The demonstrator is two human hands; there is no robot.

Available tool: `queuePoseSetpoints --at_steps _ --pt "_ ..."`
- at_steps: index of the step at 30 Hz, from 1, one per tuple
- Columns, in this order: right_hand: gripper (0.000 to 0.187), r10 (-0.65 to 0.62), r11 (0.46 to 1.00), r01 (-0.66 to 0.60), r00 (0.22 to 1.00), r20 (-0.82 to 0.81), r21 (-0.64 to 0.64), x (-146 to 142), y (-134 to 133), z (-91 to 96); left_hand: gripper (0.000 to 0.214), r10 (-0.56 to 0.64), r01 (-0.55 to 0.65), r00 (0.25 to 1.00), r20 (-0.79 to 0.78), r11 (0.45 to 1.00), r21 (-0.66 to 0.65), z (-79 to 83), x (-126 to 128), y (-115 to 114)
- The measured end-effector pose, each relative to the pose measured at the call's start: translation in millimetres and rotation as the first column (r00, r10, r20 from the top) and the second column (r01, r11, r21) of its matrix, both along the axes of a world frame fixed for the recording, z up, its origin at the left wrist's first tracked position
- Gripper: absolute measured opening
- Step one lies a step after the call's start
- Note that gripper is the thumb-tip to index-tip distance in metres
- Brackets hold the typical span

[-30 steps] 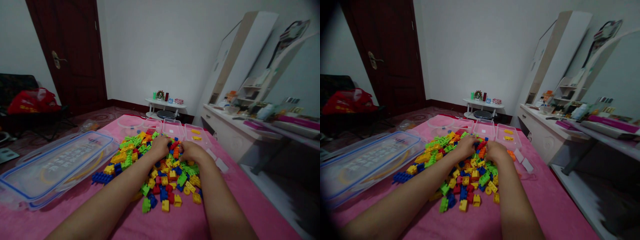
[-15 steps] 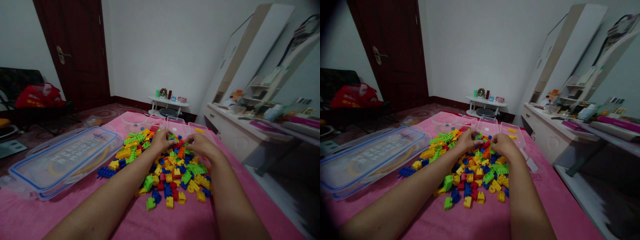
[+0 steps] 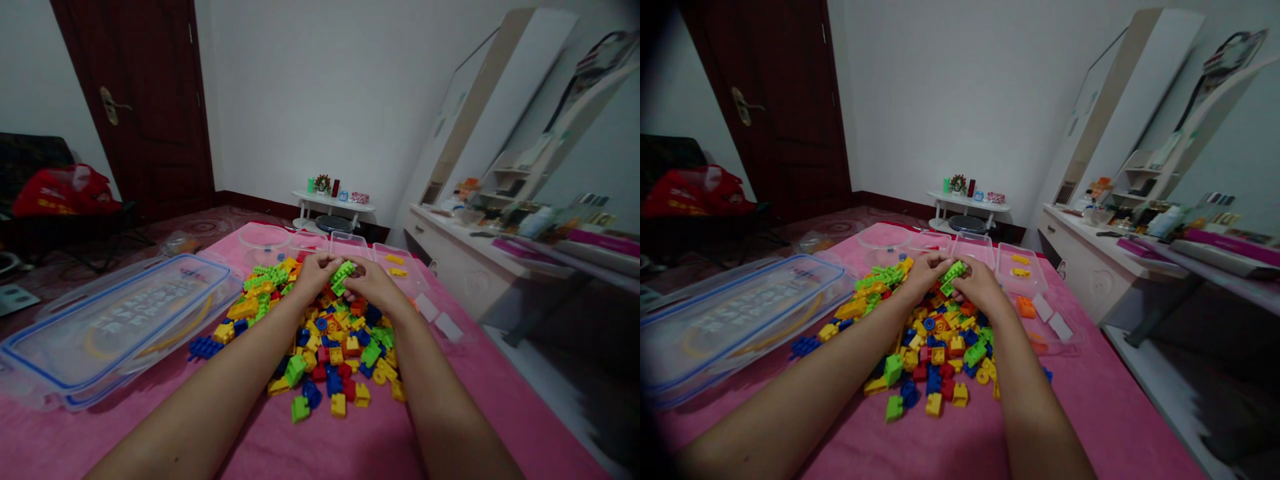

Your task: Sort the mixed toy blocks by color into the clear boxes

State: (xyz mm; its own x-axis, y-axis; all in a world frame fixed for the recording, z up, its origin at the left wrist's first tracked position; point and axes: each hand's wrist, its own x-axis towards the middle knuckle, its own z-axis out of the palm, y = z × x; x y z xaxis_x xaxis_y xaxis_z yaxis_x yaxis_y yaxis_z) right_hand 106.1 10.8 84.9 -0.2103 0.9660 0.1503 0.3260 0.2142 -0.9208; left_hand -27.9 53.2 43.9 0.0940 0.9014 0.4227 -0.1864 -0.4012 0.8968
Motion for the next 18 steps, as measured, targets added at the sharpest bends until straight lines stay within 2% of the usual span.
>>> queuePoseSetpoints --at_steps 9,14,18 --pt "0.04 -0.133 0.99 0.138 0.985 -0.112 0.04 -5.9 9.3 -11.7 0.011 0.104 -0.104 0.994 -0.012 0.994 0.021 -5.2 2.4 5.9" --pt "0.029 -0.181 0.983 0.184 0.971 -0.156 0.004 -10.3 5.9 -10.5 0.01 0.21 -0.209 0.976 0.062 0.978 -0.018 -6.8 1.8 9.8" --pt "0.028 -0.25 0.962 0.271 0.918 -0.308 0.028 -6.5 7.5 -6.2 0.016 0.271 -0.251 0.947 0.172 0.959 -0.13 -7.6 -0.8 12.1"
